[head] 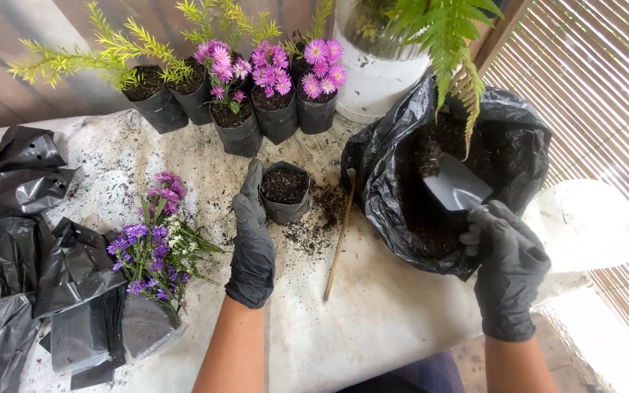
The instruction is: Filling a small nursery pot with soil from a bag using a trowel and tamping it with a wooden stick to prepare for planting.
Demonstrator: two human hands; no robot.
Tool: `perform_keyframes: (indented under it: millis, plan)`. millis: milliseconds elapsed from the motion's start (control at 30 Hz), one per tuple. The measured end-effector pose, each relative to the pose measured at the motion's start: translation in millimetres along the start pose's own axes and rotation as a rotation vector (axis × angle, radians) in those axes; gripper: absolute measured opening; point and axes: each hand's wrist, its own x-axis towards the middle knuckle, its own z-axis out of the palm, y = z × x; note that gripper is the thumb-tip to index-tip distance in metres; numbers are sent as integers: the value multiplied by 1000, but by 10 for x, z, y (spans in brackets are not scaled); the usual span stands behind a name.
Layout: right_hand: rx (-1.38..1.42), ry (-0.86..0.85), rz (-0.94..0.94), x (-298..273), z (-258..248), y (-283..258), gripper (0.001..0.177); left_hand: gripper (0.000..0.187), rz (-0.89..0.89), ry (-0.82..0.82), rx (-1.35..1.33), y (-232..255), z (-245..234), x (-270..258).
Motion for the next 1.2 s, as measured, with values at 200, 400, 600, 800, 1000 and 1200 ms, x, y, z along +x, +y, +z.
perform_keyframes:
  millis: [200,400,600,800,1000,1200]
  plan:
    - [77,54,-2,-23,-95,-183,21,87,9,-16,1,-45,5,30]
    - [92,-80,-130,-97,-49,-304,21,91,82,12,-66,-353,-77,124]
    - [246,-363,-134,-240,302,-327,19,87,53,-24,-231,-276,-19,84]
    - [82,-414,123,-266,658,-492,31,82,127,-34,-93,-180,-6,54]
    - [-146,-305,98,-135,1056,-857,14,90,148,-12,52,-195,-19,69]
    - [-140,-835,-186,271,1227,-1164,29,85,153,9,14,-237,-23,81]
